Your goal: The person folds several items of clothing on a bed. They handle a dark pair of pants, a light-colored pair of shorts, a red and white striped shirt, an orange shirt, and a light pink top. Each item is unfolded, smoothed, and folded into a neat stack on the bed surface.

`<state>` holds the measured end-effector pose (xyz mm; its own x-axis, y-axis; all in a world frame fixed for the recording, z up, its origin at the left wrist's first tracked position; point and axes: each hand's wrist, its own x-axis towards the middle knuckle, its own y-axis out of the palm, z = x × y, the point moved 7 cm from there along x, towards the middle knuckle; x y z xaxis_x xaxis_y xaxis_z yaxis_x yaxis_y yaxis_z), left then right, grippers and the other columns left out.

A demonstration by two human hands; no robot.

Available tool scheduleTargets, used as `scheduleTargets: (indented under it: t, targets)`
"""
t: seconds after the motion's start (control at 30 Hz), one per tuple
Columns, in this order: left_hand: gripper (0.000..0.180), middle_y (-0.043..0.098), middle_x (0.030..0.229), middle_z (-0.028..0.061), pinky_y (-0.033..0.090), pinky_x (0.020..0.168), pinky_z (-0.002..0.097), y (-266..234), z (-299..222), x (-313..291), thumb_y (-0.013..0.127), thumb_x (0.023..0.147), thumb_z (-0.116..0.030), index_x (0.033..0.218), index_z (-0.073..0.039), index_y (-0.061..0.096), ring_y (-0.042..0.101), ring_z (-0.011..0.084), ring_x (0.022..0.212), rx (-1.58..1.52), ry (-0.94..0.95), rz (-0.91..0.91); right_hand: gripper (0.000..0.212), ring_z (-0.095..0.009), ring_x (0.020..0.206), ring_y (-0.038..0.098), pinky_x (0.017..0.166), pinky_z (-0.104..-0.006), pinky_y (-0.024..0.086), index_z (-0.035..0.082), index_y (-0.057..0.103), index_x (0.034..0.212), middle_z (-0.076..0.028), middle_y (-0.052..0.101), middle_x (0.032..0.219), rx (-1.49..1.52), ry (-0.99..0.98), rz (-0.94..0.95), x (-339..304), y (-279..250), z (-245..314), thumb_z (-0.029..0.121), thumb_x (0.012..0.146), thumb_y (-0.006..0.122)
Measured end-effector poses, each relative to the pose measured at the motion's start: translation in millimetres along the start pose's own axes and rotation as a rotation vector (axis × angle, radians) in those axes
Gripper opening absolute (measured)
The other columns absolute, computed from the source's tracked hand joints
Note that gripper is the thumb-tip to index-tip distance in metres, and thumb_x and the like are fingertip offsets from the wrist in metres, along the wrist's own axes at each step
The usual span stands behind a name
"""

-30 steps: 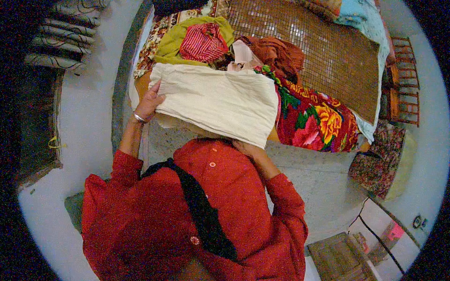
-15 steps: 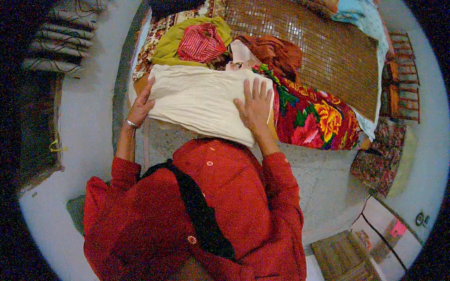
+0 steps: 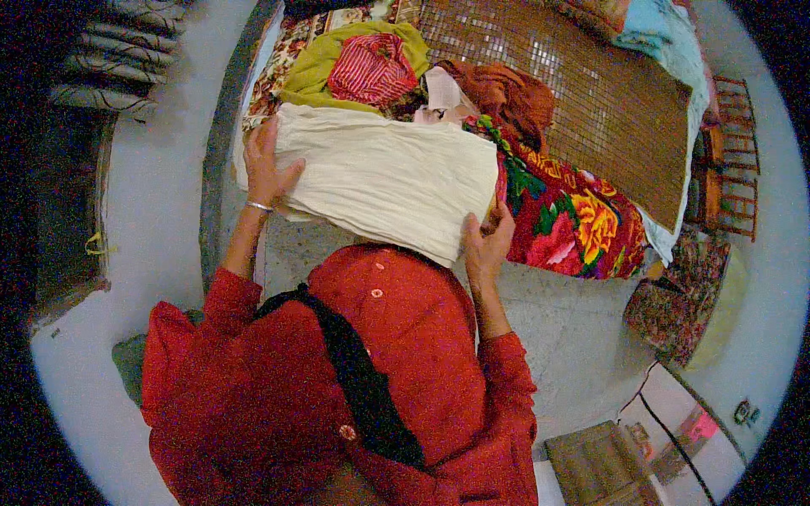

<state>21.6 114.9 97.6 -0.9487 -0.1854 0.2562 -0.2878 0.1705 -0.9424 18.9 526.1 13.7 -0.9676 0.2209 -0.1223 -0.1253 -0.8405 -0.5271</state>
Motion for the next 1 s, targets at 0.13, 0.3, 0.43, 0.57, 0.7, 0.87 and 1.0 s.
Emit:
scheduleTargets:
  t: [0.13,0.3,0.43,0.57,0.7,0.87,1.0]
  targets:
    - [0.104,0.033,0.134,0.0237,0.029,0.103,0.0361,50.6,51.3,0.0,0.077,0.062,-0.030,0.140,-0.003,0.013,0.034,0.0337,0.124,-0.372,-0.216,0.146,0.040,-0.015,0.086,0.054,0.076,-0.0284,0.044,-0.003,0.052,0.109,-0.010,0.059,0.094,0.367,0.300,0.145,7.5,20.5,-15.2,0.013,0.076,0.067]
    - [0.111,0.032,0.137,0.0199,0.027,0.104,0.0330,45.0,39.4,7.5,0.080,0.059,-0.030,0.139,0.002,0.010,0.034,0.0265,0.126,-0.445,-0.195,0.224,0.017,-0.023,0.079,0.053,0.071,-0.0320,0.042,-0.001,0.054,0.095,-0.011,0.056,0.085,0.158,-0.128,0.073,13.0,4.6,41.2,0.011,0.083,0.054]
    - [0.110,0.041,0.130,0.0164,0.034,0.100,0.0341,31.1,-15.3,16.1,0.083,0.057,-0.027,0.138,0.000,0.014,0.042,0.0249,0.119,-0.515,-0.189,0.368,0.011,-0.031,0.076,0.048,0.070,-0.0363,0.041,0.000,0.053,0.090,-0.015,0.049,0.081,-0.105,-0.426,-0.127,12.0,-45.3,85.6,0.008,0.082,0.052]
    - [0.107,0.047,0.124,0.0158,0.038,0.097,0.0343,83.3,-47.0,-5.8,0.082,0.058,-0.026,0.138,-0.001,0.016,0.048,0.0250,0.113,-0.781,-0.241,0.420,0.012,-0.027,0.074,0.049,0.068,-0.0344,0.040,-0.001,0.052,0.089,-0.013,0.050,0.079,-0.169,-0.353,-0.267,27.4,-114.5,72.3,0.008,0.082,0.055]
    - [0.093,0.054,0.115,0.0172,0.041,0.092,0.0356,102.0,-110.5,-10.6,0.081,0.054,-0.029,0.128,0.001,0.032,0.052,0.0299,0.108,-0.725,-0.155,0.439,0.029,-0.033,0.096,0.052,0.084,-0.0396,0.040,-0.002,0.052,0.106,-0.019,0.055,0.102,-0.586,-0.197,-0.316,39.4,-155.1,13.6,0.011,0.081,0.058]
    - [0.074,0.056,0.107,0.0179,0.042,0.088,0.0376,133.2,-109.1,-12.0,0.080,0.054,-0.031,0.112,0.001,0.046,0.053,0.0330,0.100,-0.753,-0.110,0.524,0.056,-0.033,0.123,0.037,0.103,-0.0388,0.029,-0.002,0.039,0.128,-0.020,0.041,0.131,-0.577,-0.428,-0.269,39.0,-101.0,35.2,0.016,0.080,0.062]
    - [0.070,0.057,0.105,0.0200,0.043,0.086,0.0377,118.3,-119.8,-2.1,0.079,0.053,-0.029,0.109,0.001,0.049,0.055,0.0320,0.098,-0.580,0.091,0.415,0.065,-0.035,0.134,0.016,0.106,-0.0535,0.012,0.011,0.029,0.138,-0.015,0.022,0.144,-0.659,-0.525,0.094,28.4,22.9,76.0,0.041,0.085,0.051]
